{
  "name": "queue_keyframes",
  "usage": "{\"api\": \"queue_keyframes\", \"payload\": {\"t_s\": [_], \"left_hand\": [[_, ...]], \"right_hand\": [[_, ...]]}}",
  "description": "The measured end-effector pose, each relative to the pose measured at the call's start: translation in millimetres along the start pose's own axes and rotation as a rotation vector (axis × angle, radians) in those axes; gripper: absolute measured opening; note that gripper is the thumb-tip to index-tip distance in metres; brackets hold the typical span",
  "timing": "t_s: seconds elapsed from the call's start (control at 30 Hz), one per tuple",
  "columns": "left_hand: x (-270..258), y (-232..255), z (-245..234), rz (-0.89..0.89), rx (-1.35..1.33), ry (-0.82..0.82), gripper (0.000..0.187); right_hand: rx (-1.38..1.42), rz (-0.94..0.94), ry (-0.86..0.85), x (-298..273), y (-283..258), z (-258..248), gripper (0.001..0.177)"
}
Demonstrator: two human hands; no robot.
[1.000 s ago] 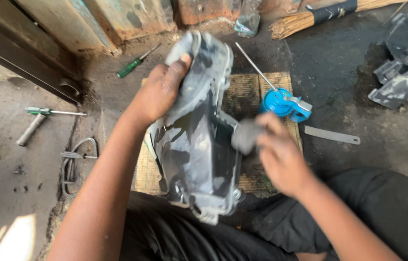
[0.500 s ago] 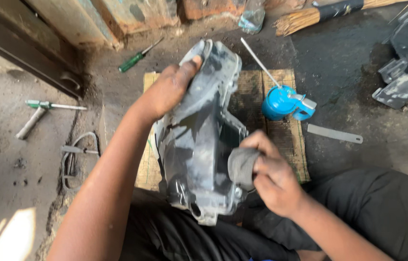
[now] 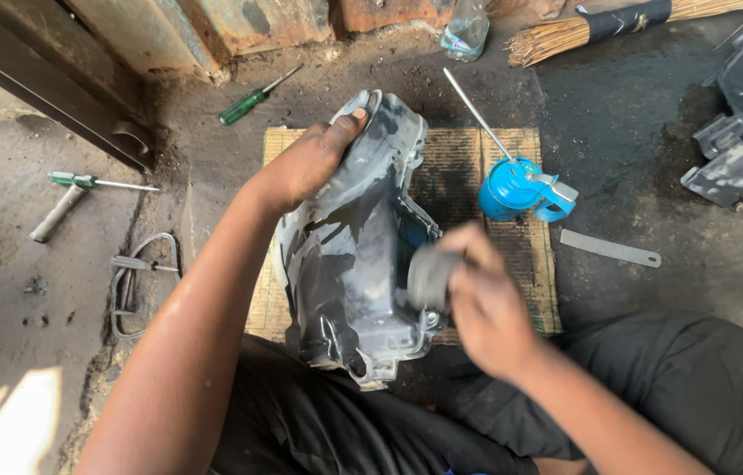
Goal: The person sits on the floor and scrubs a large, dark metal part with a cloth. They rotate the object to clean different sides and edges, focusing on the central circular opening and the outer surfaces.
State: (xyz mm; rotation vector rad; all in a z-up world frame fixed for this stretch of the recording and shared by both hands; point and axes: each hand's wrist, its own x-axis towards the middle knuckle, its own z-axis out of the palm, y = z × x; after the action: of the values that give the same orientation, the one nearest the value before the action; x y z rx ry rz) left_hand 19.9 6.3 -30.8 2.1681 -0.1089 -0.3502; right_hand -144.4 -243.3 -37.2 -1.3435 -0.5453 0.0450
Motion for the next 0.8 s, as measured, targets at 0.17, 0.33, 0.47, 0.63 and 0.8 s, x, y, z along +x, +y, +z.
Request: {"api": "queue_keyframes", "payload": {"t_s": [0.17, 0.33, 0.47, 0.63, 0.8], "left_hand": [[3, -4, 4, 0.016, -0.161, -0.082, 0.076], [2, -8, 3, 0.127, -0.099, -0.061, 0.065], [5, -6, 8, 0.095, -0.209, -0.132, 0.066], [4, -4, 5, 0.147, -0.092, -0.119, 0.067], [2, -2, 7, 0.1, -0.209, -0.108, 0.07]], "right_hand": [[-0.597, -0.147, -0.001, 3, 2, -27, 0.014], [-0.51, -0.164, -0.119, -3, -3, -25, 0.016], [-0.585, -0.195, -0.149, 15, -1, -31, 0.015], [-0.397, -0.09, -0.327, 5, -20, -23, 0.014], [-0.369, -0.001, -0.13, 23, -4, -31, 0.014]]}}
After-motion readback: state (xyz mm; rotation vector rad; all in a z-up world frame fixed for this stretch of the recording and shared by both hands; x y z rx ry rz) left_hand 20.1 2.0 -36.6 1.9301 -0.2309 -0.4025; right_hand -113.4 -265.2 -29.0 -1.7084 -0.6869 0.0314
